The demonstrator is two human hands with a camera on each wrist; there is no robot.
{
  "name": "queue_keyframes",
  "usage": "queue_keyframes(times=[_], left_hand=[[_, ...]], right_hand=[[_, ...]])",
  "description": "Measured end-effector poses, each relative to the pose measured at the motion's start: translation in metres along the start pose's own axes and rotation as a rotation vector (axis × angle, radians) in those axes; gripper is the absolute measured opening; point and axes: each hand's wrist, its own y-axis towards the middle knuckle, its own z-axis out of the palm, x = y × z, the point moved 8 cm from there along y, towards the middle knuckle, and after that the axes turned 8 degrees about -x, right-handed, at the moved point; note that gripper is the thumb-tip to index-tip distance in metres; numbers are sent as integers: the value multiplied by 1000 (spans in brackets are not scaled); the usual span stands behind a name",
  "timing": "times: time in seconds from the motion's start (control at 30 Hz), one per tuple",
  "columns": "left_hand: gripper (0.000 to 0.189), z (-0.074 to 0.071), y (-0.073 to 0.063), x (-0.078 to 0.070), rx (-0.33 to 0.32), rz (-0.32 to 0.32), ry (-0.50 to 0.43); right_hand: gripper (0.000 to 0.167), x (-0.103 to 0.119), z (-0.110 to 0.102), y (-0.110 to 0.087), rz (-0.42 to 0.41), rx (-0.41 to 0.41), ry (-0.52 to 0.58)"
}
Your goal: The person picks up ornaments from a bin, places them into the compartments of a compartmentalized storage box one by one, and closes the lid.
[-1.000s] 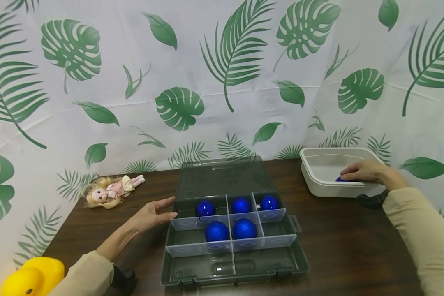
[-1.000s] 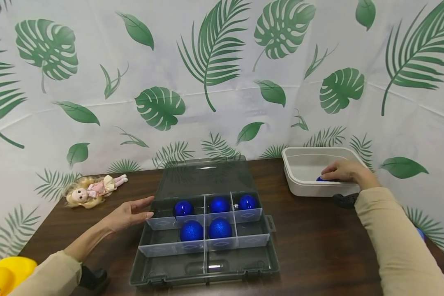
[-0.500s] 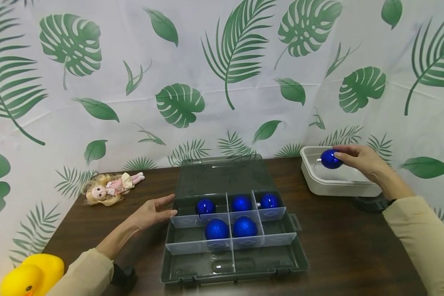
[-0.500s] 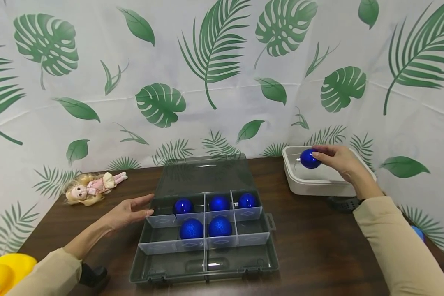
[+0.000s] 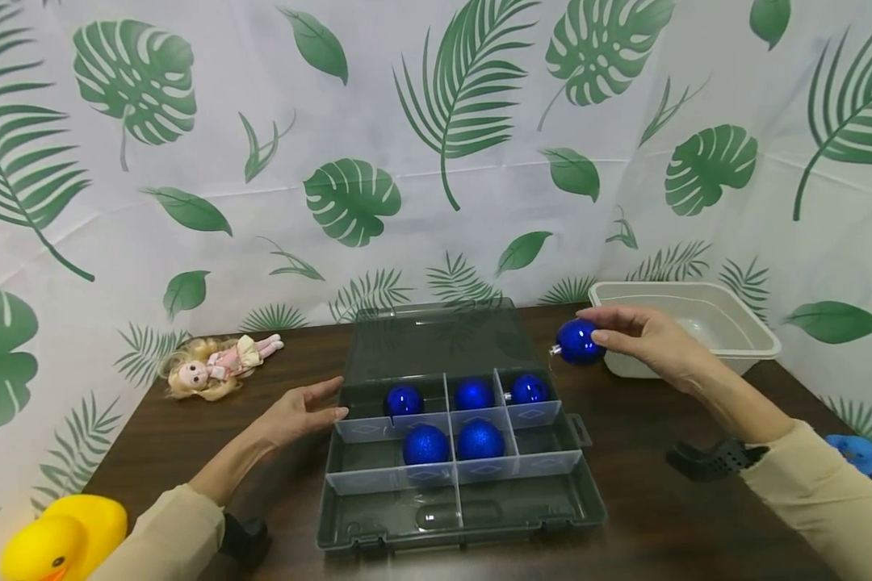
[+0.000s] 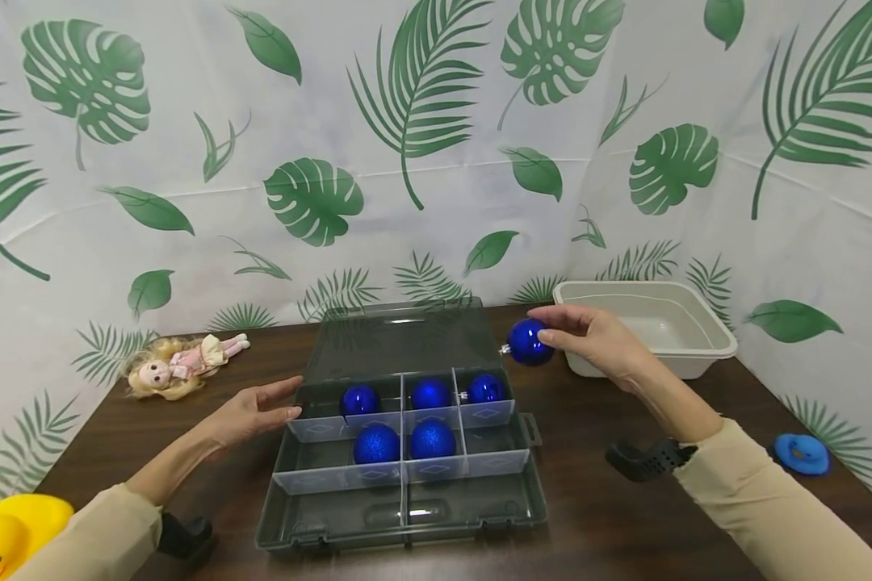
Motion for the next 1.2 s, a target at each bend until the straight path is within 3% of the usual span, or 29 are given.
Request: queue_keyframes(times=[0.23,0.43,0.57,1.0,1.1,1.2], left_hand=[[73,-1,0,0,4,-3,-5],[72,-2,1,-2,3,0,-9],[73,-3,1,0,1,-6,-4],[74,-4,2,3,-11,-7,-8],[74,-4,2,3,-13,-9,-6],[74,-3,2,2,-7,0,0]], right_hand=[[34,5,46,-24,-43,113,33],[30,11,63,-38,-200,-14,-112],[28,13,71,-46,-240,-106,-158],[23,13,91,-57,-399,-187,-249],[19,10,89,-55,-411,-192,-216],[13,2,81,-45,-333,-195,-168]])
